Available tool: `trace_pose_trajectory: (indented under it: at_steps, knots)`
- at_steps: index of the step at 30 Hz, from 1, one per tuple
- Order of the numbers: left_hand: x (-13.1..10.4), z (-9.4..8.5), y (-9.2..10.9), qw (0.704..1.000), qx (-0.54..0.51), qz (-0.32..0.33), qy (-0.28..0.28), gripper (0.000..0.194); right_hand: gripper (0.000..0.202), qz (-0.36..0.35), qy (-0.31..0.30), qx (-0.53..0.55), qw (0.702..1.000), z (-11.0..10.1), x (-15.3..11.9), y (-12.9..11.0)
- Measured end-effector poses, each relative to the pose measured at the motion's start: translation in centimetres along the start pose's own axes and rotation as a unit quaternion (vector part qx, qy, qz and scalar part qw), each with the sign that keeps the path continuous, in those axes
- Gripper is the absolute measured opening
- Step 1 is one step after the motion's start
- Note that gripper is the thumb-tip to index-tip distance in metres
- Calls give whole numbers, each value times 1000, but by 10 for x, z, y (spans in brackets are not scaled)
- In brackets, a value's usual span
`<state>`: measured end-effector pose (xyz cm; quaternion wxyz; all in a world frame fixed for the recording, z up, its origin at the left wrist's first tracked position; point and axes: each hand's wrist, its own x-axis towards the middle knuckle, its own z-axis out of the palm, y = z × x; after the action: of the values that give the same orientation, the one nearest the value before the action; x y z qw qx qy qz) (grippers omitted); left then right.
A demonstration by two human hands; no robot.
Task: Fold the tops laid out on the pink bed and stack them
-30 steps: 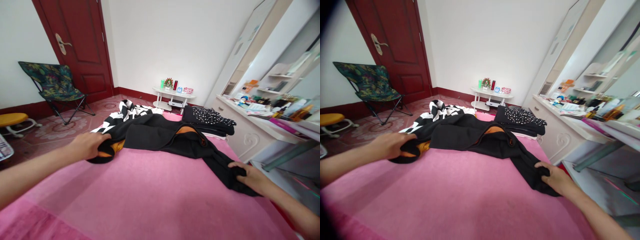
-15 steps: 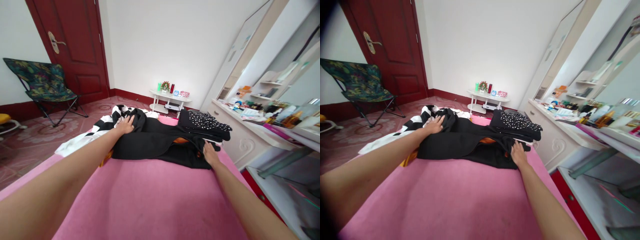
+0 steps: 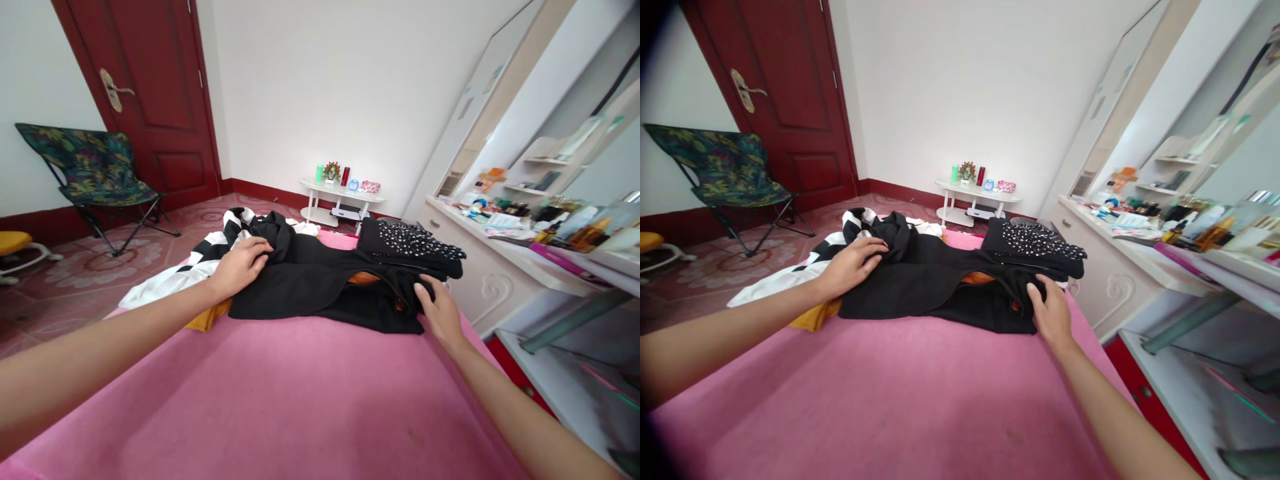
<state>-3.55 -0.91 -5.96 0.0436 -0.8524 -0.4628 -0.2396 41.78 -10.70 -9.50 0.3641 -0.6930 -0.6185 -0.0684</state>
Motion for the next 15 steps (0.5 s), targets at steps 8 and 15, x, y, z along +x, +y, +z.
trace_pose_trajectory:
  at_steps: [8,15]
  knots:
    - [-61,7,38,987,66,122,-87,65,34,-104,-121,-148,976,9,-10,-56]
    - [-26,-26,6,989,-88,58,-102,40,37,-4,-59,-155,986,-48,21,-61]
